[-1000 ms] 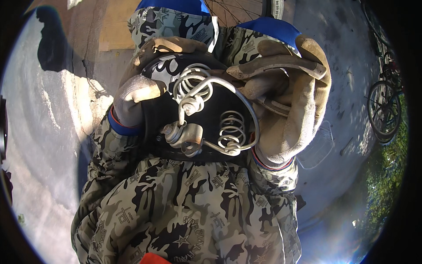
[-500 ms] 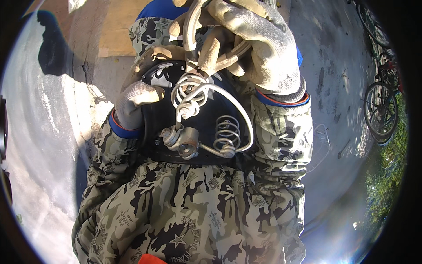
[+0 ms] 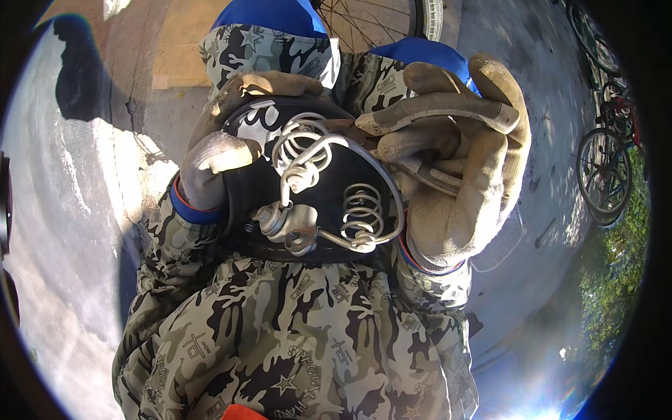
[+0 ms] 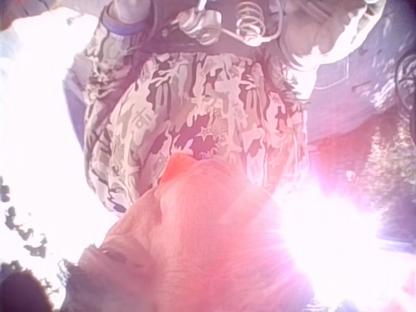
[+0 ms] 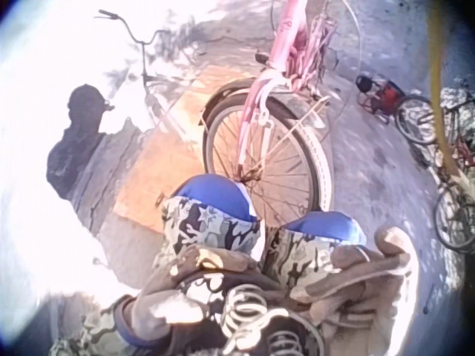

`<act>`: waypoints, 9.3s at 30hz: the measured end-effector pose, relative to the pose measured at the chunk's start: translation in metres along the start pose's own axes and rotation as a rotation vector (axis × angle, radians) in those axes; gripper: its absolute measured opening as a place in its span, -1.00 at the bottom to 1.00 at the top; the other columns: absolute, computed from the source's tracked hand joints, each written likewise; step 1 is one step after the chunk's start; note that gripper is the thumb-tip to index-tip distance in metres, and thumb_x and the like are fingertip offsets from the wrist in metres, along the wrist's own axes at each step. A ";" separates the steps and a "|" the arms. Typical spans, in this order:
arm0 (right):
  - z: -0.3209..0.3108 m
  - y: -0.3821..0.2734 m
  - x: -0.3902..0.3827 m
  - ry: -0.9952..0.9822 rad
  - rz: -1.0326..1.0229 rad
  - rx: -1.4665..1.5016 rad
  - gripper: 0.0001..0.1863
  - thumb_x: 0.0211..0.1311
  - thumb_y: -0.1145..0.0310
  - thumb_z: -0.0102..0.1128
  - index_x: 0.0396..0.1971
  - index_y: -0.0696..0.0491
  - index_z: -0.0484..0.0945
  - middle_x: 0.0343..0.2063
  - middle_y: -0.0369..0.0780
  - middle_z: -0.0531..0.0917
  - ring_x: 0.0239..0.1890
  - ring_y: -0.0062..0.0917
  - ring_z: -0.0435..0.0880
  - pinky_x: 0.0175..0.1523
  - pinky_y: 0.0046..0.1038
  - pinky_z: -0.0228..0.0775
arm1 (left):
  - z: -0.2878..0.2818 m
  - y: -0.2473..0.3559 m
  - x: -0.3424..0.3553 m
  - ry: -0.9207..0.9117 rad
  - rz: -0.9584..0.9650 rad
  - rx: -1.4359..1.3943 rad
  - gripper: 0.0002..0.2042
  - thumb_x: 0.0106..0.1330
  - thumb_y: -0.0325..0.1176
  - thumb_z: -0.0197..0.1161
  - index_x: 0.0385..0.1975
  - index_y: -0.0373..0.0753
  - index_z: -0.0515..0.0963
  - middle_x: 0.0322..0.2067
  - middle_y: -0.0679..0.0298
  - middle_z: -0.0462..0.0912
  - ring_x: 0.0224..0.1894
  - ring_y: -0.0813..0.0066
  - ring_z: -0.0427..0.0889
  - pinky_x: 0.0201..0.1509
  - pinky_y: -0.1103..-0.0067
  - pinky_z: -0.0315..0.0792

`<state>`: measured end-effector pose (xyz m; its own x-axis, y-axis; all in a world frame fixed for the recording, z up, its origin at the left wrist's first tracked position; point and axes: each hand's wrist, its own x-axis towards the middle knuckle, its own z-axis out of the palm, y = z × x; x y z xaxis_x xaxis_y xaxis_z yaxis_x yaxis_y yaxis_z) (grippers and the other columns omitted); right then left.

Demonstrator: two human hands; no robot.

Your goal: The person holds a black circular suspension component with two metal springs and a central hub. They rotate the part to show different angles, then use a small metal tool to probe the springs and hub area. The person continues to manipulate the component with both hands, examining its structure.

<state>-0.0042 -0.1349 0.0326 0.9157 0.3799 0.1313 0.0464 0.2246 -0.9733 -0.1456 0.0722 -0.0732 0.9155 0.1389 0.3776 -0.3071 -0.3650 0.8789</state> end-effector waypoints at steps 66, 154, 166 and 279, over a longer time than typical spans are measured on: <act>0.030 0.061 0.111 -0.434 -1.031 -0.388 -0.85 0.28 0.38 0.19 -0.21 0.09 0.61 -0.32 -0.25 0.63 -0.24 -0.45 0.62 -0.11 -0.40 0.48 | -0.048 -0.019 -0.032 -0.167 -0.256 -0.223 -0.62 0.46 -0.43 0.16 0.21 -0.45 0.41 0.04 -0.05 0.61 0.07 0.28 0.64 0.04 0.43 0.61; -0.024 0.006 -0.005 -0.085 0.051 0.135 -0.30 0.62 -0.04 -0.12 0.46 0.21 0.10 0.15 0.25 0.52 -0.27 -0.39 0.77 -0.43 -0.57 0.67 | 0.011 0.015 0.036 -0.095 -0.413 -0.904 -0.51 0.33 -0.37 0.11 0.23 -0.49 0.39 0.13 -0.03 0.56 0.15 0.26 0.62 0.24 0.41 0.54; 0.003 0.006 0.055 -0.433 -0.017 0.066 -0.42 0.56 0.01 0.01 0.17 0.29 0.42 -0.22 0.08 0.68 -0.57 -0.54 0.65 -0.51 -0.58 0.46 | 0.008 0.017 0.029 -0.055 -0.402 -0.876 -0.49 0.32 -0.37 0.10 0.24 -0.50 0.38 0.15 -0.03 0.55 0.16 0.26 0.62 0.27 0.40 0.53; -0.018 0.012 -0.014 -0.092 0.016 0.312 -0.34 0.62 -0.02 -0.13 0.46 0.14 0.13 0.18 0.18 0.53 -0.21 -0.34 0.76 -0.40 -0.52 0.61 | 0.006 0.020 0.034 -0.074 -0.385 -0.866 -0.48 0.29 -0.23 0.12 0.17 -0.45 0.45 0.22 -0.03 0.50 0.27 0.27 0.52 0.37 0.38 0.40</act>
<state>-0.0087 -0.1539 0.0156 0.8748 0.4618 0.1465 -0.1053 0.4764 -0.8729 -0.1192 0.0640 -0.0443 0.9990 0.0379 0.0237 -0.0397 0.5072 0.8609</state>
